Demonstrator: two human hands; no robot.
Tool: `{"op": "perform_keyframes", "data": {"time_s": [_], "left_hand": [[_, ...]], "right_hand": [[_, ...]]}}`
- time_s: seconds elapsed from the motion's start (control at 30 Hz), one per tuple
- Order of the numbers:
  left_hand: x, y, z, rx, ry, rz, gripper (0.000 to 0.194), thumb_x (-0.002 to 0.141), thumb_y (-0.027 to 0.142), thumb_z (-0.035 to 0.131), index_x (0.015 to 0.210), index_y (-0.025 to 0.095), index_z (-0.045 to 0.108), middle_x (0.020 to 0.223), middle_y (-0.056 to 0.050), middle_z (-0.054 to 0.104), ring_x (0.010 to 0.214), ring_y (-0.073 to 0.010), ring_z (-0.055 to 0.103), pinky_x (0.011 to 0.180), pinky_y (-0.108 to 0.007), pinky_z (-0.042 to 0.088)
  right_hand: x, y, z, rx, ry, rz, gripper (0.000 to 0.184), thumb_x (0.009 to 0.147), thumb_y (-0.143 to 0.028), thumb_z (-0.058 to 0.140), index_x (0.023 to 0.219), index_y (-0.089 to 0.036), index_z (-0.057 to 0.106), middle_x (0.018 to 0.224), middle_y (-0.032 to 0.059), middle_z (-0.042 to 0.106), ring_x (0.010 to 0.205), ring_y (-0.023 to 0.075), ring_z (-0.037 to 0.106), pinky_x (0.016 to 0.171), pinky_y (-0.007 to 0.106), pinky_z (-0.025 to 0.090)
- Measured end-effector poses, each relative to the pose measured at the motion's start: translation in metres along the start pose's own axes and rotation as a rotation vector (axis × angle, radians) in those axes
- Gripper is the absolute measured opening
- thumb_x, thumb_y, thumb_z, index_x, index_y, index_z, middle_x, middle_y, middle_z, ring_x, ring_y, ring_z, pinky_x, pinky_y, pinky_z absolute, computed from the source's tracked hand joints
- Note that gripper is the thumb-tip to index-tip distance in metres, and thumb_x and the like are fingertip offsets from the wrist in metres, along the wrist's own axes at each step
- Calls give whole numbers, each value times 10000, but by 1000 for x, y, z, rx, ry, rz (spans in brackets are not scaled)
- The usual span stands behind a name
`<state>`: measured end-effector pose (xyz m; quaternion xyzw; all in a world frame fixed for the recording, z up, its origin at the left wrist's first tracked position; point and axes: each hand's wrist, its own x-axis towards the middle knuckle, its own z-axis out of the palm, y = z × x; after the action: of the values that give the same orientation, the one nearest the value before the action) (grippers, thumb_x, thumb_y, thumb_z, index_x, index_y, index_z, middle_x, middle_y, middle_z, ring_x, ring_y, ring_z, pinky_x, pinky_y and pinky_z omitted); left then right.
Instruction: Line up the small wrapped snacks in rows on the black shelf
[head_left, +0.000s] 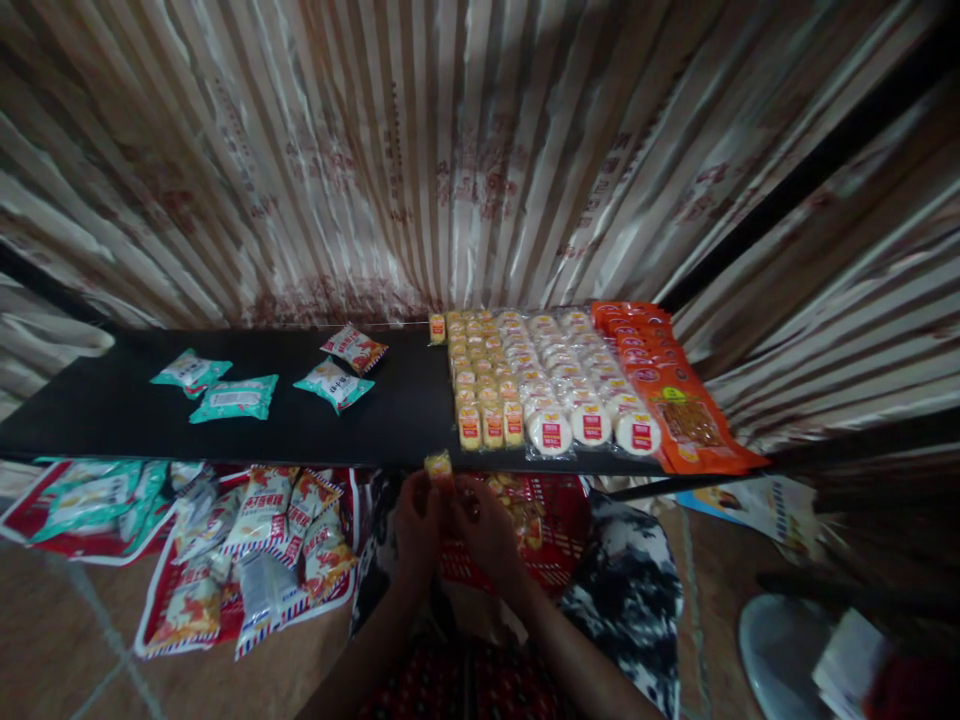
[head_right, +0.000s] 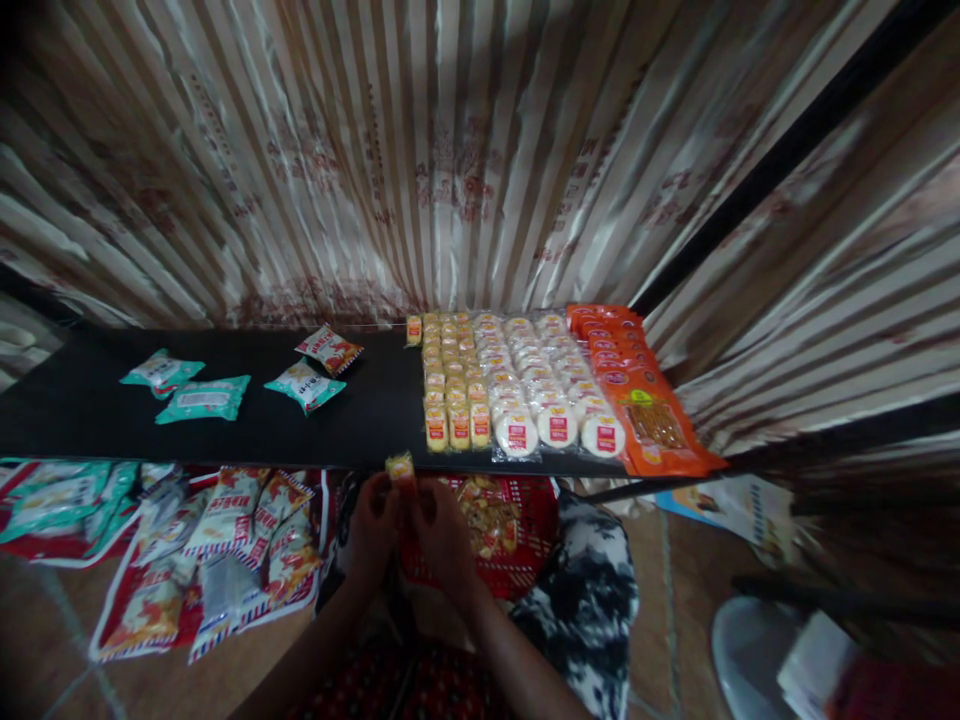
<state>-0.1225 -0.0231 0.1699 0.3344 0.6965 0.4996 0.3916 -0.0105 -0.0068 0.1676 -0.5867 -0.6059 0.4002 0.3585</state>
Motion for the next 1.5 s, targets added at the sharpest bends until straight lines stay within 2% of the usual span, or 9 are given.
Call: {"op": "perform_keyframes", "data": {"time_s": [0.27, 0.47, 0.6, 0.7, 0.83, 1.0, 1.2, 1.37, 1.5], "left_hand": [[30, 11, -1, 6, 47, 116, 266, 792, 320, 512, 1009, 177, 572, 1015, -90, 666, 938, -199, 629, 854, -339, 483], [60, 22, 4, 23, 85, 149, 247, 785, 288, 497, 993, 177, 567, 1026, -95, 659, 944, -192, 625, 857, -317, 477], [79, 28, 9, 4, 83, 110, 248, 782, 279, 486, 994, 171, 555, 1005, -100, 657, 887, -186, 636, 797, -299, 496], [92, 32, 14, -13, 88, 96, 226, 783, 267, 483, 977, 169, 548, 983, -102, 655, 839, -179, 638, 759, -294, 506], [111, 36, 21, -43, 91, 113, 200, 781, 247, 487, 958, 174, 543, 945, -88, 661, 756, -160, 640, 703, -284, 516], [140, 29, 31, -36, 75, 138, 169, 785, 251, 514, 937, 184, 543, 911, -64, 668, 751, -143, 645, 744, -282, 514], [169, 26, 39, 28, 46, 135, 169, 786, 240, 522, 947, 191, 540, 924, -57, 664, 735, -129, 638, 756, -271, 497], [184, 31, 45, 68, 29, 170, 162, 789, 272, 510, 930, 198, 537, 860, -42, 662, 728, -145, 629, 733, -280, 488], [199, 30, 52, 121, 16, 207, 194, 783, 287, 504, 949, 193, 538, 901, -65, 663, 839, -182, 630, 799, -316, 475]], "right_hand": [[17, -11, 13, 27, 12, -136, 294, 777, -224, 475, 1046, -217, 594, 1046, 73, 646, 971, 211, 596, 890, 375, 473], [38, -10, 32, 59, 112, -228, 375, 775, -212, 463, 1135, -206, 564, 1134, 105, 608, 1059, 227, 568, 941, 393, 463], [55, -6, 42, 103, 80, -250, 411, 807, -228, 436, 1207, -197, 527, 1196, 119, 582, 1039, 219, 584, 933, 393, 478], [67, -7, 48, 100, 69, -220, 420, 827, -244, 411, 1230, -194, 514, 1219, 118, 576, 1047, 206, 584, 959, 382, 463], [85, -8, 60, 80, 109, -154, 418, 859, -327, 396, 1220, -169, 536, 1249, 123, 567, 1175, 222, 506, 1039, 404, 387], [109, -5, 82, 67, 173, -74, 470, 877, -376, 321, 1196, -133, 567, 1332, 152, 497, 1262, 235, 426, 1077, 415, 331], [135, -6, 96, 69, 231, -17, 514, 903, -420, 259, 1222, -154, 562, 1344, 122, 491, 1289, 230, 395, 1074, 411, 331], [157, -10, 99, 16, 235, 44, 548, 893, -371, 249, 1219, -56, 557, 1345, 190, 481, 1268, 241, 425, 1060, 406, 344], [169, -13, 103, -20, 288, 20, 533, 894, -323, 243, 1219, -36, 554, 1334, 202, 494, 1266, 240, 426, 1050, 424, 351]]}}
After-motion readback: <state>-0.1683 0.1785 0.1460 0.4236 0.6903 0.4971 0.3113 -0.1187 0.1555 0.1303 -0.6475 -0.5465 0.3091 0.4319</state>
